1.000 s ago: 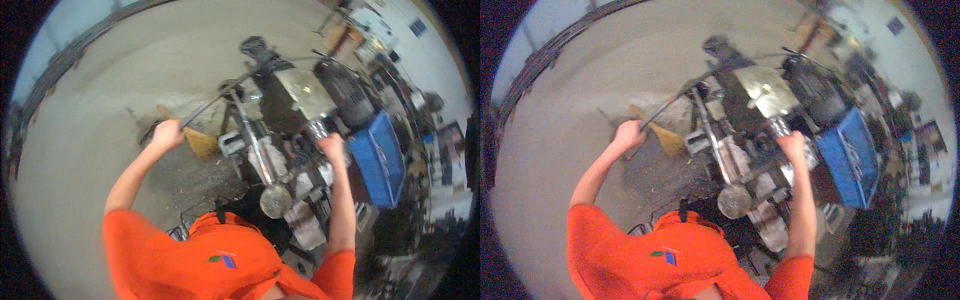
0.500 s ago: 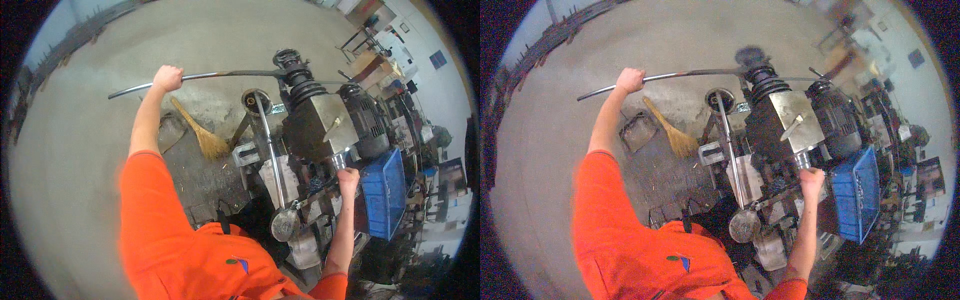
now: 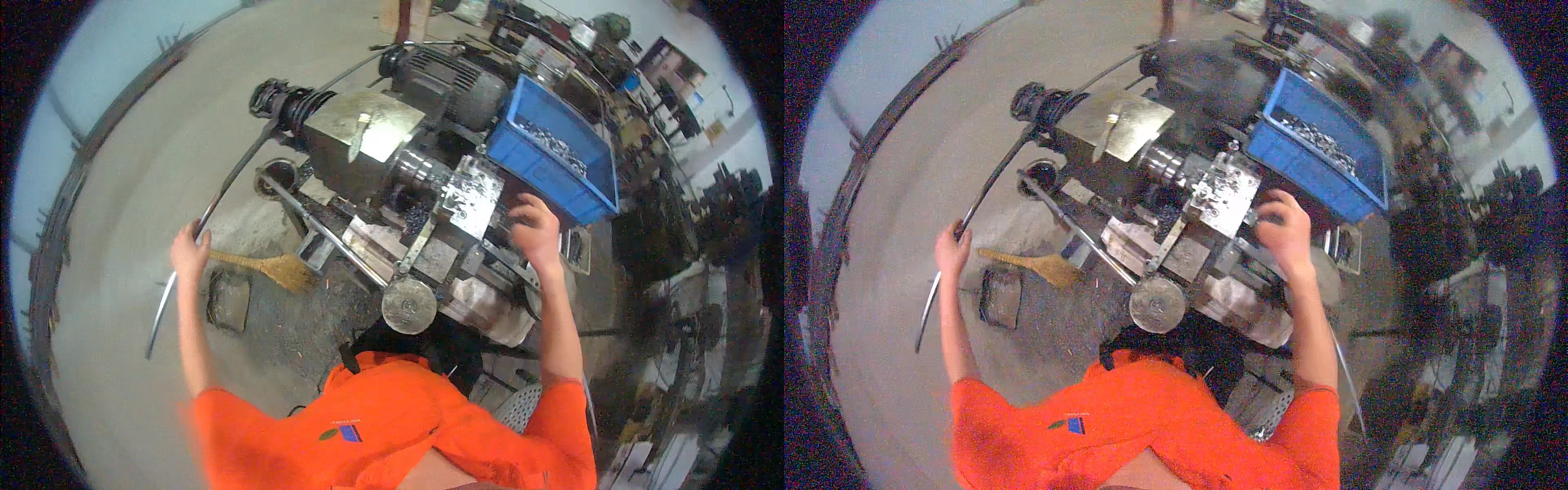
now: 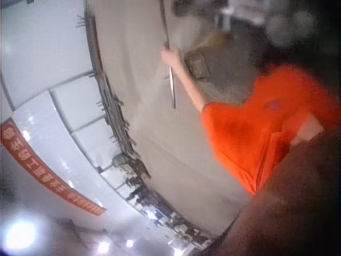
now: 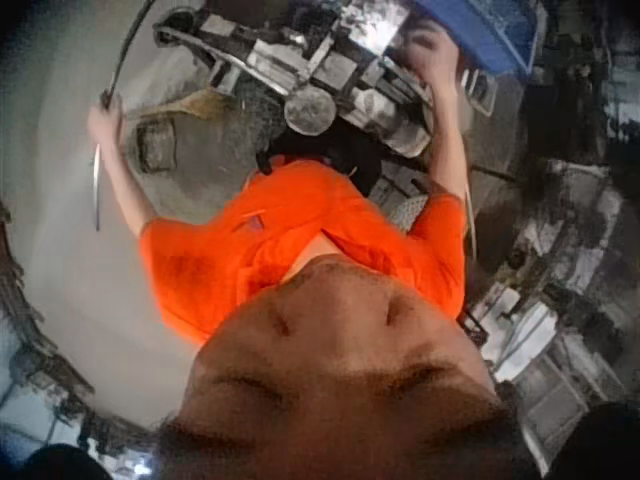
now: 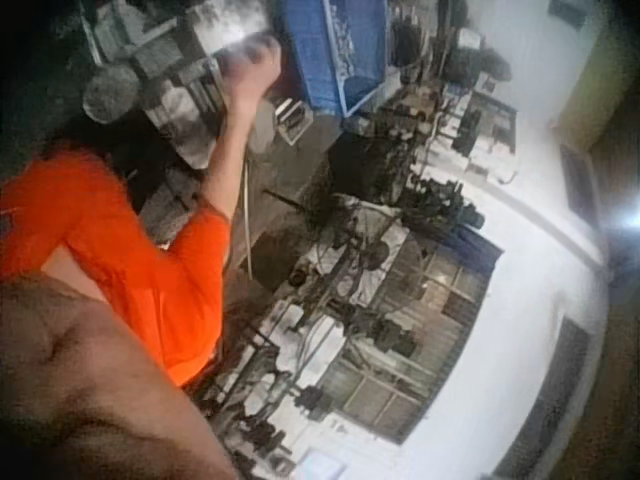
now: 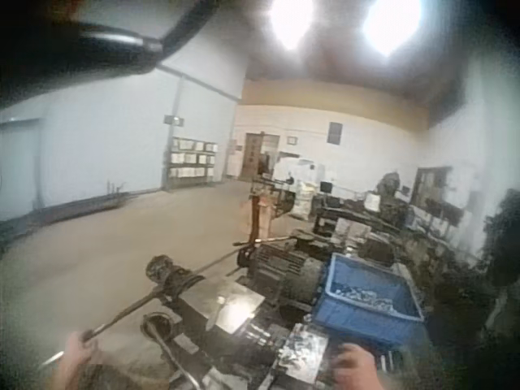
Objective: The person operates a metal turning machine, repeatedly inserting small metal pieces into the chuck, engaging the machine, and removing the processed pieces. The person places the finished pieces into a blue bin and occasionally uses a long metal rod to assist with the process.
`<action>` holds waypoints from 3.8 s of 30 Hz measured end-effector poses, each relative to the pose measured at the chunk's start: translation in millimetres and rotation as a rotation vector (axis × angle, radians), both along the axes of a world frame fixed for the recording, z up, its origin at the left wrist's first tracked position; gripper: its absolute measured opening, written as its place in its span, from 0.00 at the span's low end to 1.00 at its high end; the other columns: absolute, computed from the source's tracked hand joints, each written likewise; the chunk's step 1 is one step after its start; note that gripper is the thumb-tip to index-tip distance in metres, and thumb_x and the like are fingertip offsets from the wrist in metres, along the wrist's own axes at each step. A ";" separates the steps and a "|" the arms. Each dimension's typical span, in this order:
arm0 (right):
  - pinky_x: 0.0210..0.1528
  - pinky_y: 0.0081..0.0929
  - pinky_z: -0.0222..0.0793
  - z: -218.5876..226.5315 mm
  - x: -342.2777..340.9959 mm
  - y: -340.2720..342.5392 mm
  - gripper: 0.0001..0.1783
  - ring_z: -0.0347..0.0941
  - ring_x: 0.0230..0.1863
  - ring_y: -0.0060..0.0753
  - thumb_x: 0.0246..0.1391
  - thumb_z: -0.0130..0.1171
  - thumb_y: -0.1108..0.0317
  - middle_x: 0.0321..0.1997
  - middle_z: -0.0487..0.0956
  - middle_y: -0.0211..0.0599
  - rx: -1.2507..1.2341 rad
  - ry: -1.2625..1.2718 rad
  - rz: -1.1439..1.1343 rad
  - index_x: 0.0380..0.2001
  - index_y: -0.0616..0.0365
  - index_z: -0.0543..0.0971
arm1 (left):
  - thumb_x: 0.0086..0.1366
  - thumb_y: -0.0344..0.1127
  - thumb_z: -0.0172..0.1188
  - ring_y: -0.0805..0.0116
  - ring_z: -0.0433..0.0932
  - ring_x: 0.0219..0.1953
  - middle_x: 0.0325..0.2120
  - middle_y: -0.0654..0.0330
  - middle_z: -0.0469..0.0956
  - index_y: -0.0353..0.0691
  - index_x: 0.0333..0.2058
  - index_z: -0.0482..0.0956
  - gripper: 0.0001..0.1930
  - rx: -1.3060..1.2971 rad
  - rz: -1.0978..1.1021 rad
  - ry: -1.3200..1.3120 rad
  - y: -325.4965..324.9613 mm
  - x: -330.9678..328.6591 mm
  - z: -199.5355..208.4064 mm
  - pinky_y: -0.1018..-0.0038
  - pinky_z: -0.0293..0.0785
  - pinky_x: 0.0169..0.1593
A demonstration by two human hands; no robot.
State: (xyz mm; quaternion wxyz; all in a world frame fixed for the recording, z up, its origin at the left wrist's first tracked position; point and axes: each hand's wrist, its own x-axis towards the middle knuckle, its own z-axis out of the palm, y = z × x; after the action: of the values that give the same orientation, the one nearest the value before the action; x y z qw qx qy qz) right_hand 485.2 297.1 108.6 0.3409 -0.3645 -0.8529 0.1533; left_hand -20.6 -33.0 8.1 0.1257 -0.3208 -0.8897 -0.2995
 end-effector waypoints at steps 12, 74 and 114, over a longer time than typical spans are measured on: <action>0.35 0.21 0.67 -74.7 239.8 -104.4 0.12 0.75 0.31 0.32 0.29 0.53 0.75 0.31 0.78 0.42 -0.322 -0.133 -0.656 0.24 0.64 0.79 | 0.48 0.44 0.60 0.59 0.76 0.36 0.32 0.50 0.76 0.40 0.39 0.74 0.20 -0.822 -0.436 -0.030 121.0 76.9 -217.6 0.64 0.73 0.36; 0.56 0.40 0.54 -186.1 360.5 -145.2 0.36 0.60 0.54 0.51 0.27 0.60 0.66 0.52 0.65 0.50 0.071 -0.612 -1.293 0.47 0.63 0.68 | 0.59 0.43 0.52 0.67 0.77 0.22 0.21 0.53 0.75 0.28 0.34 0.73 0.19 0.269 -0.366 -1.206 136.9 65.0 -64.7 0.76 0.73 0.25; 0.43 0.33 0.66 -15.7 -61.6 1.0 0.17 0.71 0.38 0.42 0.28 0.54 0.67 0.34 0.77 0.43 0.066 -0.011 0.139 0.29 0.58 0.78 | 0.55 0.41 0.55 0.60 0.76 0.28 0.25 0.50 0.76 0.41 0.44 0.72 0.18 -0.272 -0.431 -0.185 70.4 16.3 -2.8 0.68 0.70 0.33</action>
State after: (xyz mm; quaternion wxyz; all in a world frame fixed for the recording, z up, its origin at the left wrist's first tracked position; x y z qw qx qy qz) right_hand 423.6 298.1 92.9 0.3366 -0.2936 -0.8826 0.1466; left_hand -4.2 37.4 5.3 -0.0671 -0.4882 -0.8406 -0.2249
